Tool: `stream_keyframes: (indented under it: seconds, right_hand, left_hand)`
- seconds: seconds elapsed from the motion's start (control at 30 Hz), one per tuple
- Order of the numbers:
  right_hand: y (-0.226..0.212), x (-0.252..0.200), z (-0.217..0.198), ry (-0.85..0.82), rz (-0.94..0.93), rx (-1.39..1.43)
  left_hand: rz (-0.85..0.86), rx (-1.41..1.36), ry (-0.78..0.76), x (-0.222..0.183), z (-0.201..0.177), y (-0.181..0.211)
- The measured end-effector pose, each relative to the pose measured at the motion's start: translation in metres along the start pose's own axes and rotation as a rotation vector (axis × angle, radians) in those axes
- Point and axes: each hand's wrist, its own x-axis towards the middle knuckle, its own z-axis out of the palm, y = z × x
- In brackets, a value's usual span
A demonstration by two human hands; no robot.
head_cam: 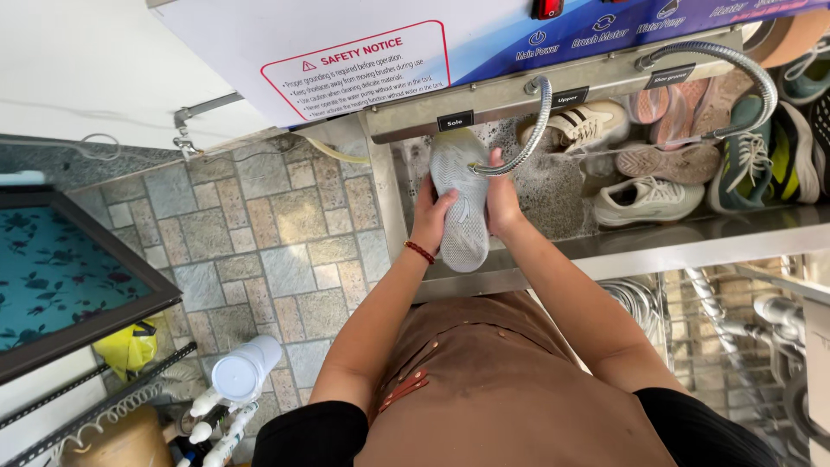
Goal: The person washes a shoe using a brush and a water hose inside the sink of a shoe cleaning machine. They scrub the sole and the upper material while applying water and soap suds.
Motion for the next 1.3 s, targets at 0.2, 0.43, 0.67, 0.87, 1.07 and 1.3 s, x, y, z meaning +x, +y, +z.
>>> stream_keyframes:
  seconds: [0.2,0.43,0.67,0.87,1.07,1.3]
  right_hand:
    - [0.017,-0.061,0.025,0.196,-0.329,-1.156]
    - [-0.002,-0.051,0.071,0.461,-0.193,-1.523]
    - [-0.025,-0.033,0.061,0.34,-0.404,-1.449]
    - [-0.069,-0.032,0.04,0.113,-0.291,-1.286]
    - [-0.076,0.014,0.012,0.046,-0.349,-1.287]
    - [-0.081,0.021,0.002,0.082,-0.244,-1.135]
  left_hand:
    - [-0.184,-0.287,0.148,0.027,-0.012,-0.015]
    - [-0.412,-0.701,0.081,0.084,-0.034,-0.06]
    - [-0.378,-0.69,0.088,0.125,-0.062,-0.086]
    - [-0.449,-0.745,0.292,0.155,-0.093,-0.117]
    - [-0.349,-0.915,0.278,0.196,-0.103,-0.184]
    - [-0.261,-0.992,0.349,0.182,-0.091,-0.18]
